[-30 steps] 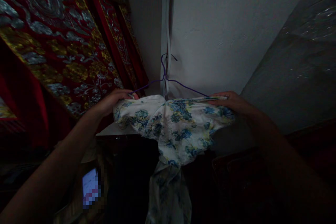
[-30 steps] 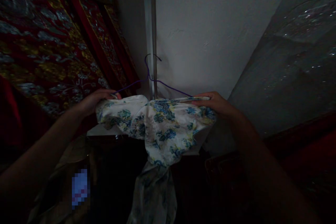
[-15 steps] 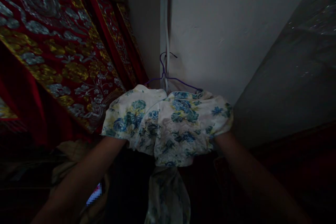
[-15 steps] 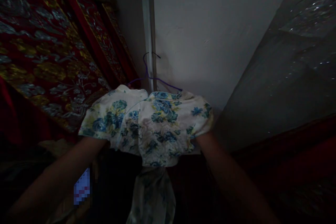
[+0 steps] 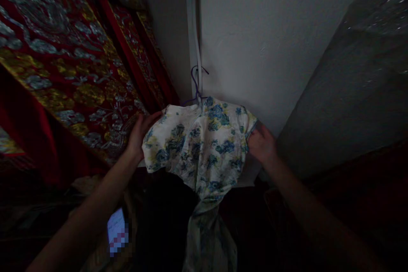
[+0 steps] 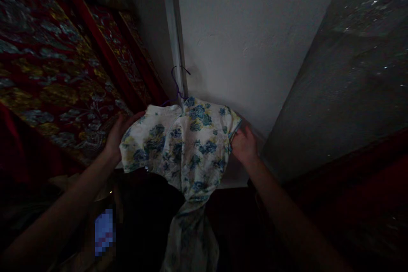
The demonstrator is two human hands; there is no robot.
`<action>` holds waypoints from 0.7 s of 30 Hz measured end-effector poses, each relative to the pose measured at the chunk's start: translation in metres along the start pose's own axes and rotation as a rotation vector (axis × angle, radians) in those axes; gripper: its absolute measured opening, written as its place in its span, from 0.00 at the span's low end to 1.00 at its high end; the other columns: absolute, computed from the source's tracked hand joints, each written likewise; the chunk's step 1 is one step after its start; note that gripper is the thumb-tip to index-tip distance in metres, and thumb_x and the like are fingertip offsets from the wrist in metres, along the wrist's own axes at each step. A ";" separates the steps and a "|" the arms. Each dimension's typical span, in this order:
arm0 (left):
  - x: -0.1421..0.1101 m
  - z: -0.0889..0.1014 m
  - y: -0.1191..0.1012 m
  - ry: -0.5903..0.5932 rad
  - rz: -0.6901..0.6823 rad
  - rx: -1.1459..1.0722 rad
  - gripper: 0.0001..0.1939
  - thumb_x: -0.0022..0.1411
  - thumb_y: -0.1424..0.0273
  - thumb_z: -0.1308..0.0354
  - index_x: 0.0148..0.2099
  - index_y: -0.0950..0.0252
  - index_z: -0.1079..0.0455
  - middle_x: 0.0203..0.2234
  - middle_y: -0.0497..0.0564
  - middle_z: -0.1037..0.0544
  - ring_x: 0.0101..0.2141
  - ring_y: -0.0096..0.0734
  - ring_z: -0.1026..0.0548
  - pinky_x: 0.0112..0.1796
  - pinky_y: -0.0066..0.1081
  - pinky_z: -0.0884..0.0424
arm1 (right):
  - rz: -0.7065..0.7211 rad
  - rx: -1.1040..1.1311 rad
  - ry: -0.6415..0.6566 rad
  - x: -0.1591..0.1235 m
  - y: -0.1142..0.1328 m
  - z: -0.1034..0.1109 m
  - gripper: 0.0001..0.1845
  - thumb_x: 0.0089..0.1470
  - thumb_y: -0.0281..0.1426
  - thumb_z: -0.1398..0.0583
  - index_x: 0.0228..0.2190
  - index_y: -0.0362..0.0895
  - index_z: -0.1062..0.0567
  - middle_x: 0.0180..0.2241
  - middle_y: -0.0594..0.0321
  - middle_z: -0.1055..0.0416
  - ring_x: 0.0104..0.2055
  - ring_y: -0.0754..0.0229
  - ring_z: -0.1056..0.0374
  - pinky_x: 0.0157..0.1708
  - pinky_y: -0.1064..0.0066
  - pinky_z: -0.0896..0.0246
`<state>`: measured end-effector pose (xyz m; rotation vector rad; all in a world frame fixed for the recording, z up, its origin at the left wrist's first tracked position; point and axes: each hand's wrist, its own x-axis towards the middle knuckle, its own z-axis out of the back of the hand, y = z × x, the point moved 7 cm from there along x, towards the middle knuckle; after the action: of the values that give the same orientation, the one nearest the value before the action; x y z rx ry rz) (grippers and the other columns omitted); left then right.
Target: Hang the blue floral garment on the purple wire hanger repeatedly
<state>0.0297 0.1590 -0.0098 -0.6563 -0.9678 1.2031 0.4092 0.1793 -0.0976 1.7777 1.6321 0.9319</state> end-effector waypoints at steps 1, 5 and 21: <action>0.000 0.000 0.001 0.032 0.019 -0.134 0.47 0.69 0.41 0.77 0.66 0.69 0.37 0.51 0.60 0.20 0.44 0.45 0.20 0.43 0.42 0.23 | 0.001 0.038 -0.015 0.003 0.007 0.000 0.22 0.60 0.51 0.44 0.36 0.47 0.23 0.37 0.58 0.22 0.45 0.50 0.25 0.46 0.56 0.28; 0.005 -0.012 -0.008 0.098 0.037 -0.444 0.35 0.58 0.41 0.41 0.53 0.65 0.25 0.44 0.57 0.18 0.43 0.47 0.21 0.43 0.38 0.25 | 0.086 0.154 0.011 0.008 0.051 -0.028 0.20 0.58 0.49 0.47 0.38 0.49 0.24 0.42 0.58 0.21 0.49 0.52 0.26 0.49 0.58 0.28; -0.016 -0.042 -0.043 -0.068 -0.240 -0.468 0.35 0.66 0.39 0.58 0.49 0.62 0.26 0.38 0.54 0.21 0.37 0.37 0.24 0.38 0.34 0.27 | 0.467 -1.302 0.556 -0.082 -0.016 -0.139 0.52 0.47 0.36 0.29 0.68 0.46 0.44 0.67 0.45 0.43 0.68 0.43 0.44 0.64 0.46 0.44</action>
<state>0.0861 0.1358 0.0028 -0.8410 -1.3631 0.7934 0.2881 0.0919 -0.0358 0.9380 0.4360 2.1584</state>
